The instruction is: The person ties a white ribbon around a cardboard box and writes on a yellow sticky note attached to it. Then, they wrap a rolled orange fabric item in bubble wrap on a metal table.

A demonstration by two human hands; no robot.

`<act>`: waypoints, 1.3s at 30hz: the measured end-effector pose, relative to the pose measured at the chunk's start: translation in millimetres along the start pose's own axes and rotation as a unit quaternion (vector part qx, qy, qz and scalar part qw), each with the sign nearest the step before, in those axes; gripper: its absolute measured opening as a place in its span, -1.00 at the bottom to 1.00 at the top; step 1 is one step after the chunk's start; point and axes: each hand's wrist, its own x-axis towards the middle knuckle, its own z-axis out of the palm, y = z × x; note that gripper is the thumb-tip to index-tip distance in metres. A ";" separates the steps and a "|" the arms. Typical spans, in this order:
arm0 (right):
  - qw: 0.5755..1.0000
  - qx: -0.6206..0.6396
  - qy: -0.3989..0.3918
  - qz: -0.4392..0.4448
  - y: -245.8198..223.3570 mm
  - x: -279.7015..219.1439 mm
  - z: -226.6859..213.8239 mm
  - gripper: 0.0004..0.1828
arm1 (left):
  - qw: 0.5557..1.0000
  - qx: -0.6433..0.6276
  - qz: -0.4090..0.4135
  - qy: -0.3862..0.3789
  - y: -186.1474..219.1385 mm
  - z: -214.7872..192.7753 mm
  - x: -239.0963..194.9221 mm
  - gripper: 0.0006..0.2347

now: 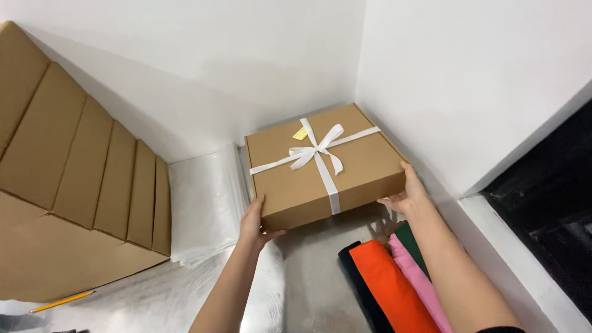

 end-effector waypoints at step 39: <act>0.949 -0.093 0.018 -0.302 140.0 36.9 104.8 -0.14 | 0.993 0.093 0.075 0.022 -27.5 -61.9 49.4 -0.59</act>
